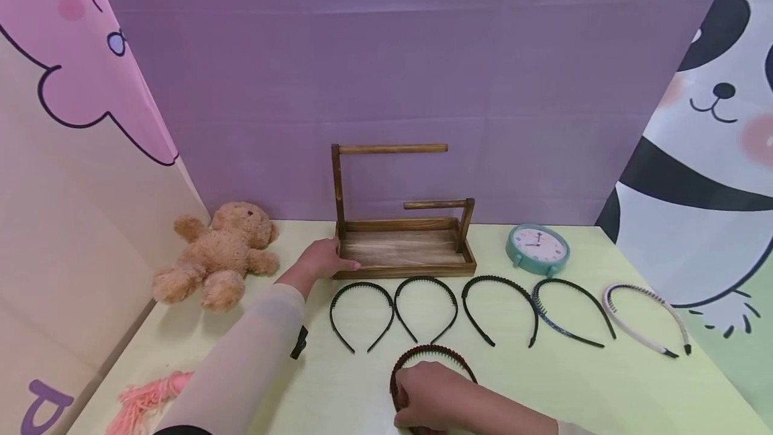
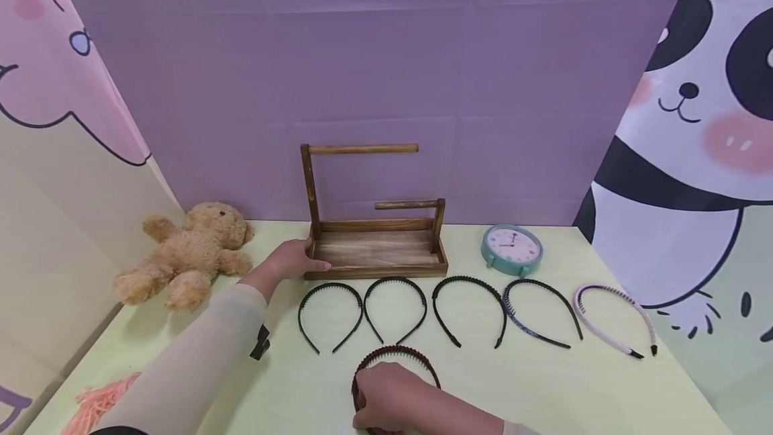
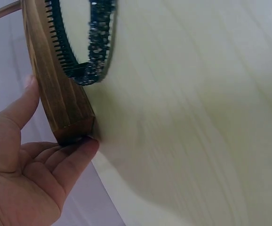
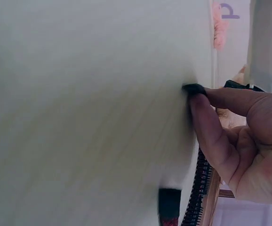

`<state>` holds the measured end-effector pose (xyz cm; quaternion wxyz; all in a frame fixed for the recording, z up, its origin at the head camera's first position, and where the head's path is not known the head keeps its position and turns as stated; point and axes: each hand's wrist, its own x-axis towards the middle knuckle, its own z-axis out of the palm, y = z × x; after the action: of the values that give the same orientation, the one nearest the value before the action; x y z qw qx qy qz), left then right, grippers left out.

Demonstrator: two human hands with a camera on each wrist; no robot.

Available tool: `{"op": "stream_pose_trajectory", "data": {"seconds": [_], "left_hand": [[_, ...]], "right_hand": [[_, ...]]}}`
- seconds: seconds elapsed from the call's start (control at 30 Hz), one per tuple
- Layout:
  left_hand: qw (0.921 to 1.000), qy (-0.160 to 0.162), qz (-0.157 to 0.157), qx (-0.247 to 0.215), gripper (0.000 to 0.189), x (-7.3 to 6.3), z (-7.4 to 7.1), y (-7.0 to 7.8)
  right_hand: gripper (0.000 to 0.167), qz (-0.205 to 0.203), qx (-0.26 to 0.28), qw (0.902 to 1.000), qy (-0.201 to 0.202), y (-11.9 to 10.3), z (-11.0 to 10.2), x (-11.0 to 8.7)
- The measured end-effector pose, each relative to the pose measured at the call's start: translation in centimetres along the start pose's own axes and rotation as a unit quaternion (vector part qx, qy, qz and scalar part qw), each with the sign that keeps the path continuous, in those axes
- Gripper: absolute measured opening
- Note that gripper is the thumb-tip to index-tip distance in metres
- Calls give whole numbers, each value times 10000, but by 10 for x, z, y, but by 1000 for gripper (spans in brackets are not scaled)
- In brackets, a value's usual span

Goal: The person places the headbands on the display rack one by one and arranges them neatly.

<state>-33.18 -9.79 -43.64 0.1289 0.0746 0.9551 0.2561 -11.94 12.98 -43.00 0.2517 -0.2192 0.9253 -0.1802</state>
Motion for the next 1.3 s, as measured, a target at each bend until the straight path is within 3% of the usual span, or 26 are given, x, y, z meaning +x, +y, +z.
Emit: {"op": "stream_pose_trajectory", "data": {"seconds": [0.27, 0.47, 0.6, 0.9, 1.1, 1.3], "left_hand": [[9998, 159, -77, -80, 93, 2, 3, -1], [9998, 182, -95, -14, 93, 1, 3, 0], [9997, 167, -99, -145, 93, 0, 2, 1], [9994, 188, -176, -231, 91, -1, 4, 0], [9992, 173, -173, -305, 91, 2, 5, 1], [9991, 187, -237, -292, 91, 1, 4, 2]], "right_hand": [[12, -359, -61, 9993, -90, 1, -13, -20], [9, -631, 452, 9965, -306, -4, -47, -37], [9, -850, 695, 9938, -181, -5, -71, -44], [9, -1325, 834, 9856, 637, -5, -109, -43], [9, -1130, 644, 9817, 1394, -4, -126, -34], [10, -924, 925, 9688, 2105, 5, -132, -10]]}}
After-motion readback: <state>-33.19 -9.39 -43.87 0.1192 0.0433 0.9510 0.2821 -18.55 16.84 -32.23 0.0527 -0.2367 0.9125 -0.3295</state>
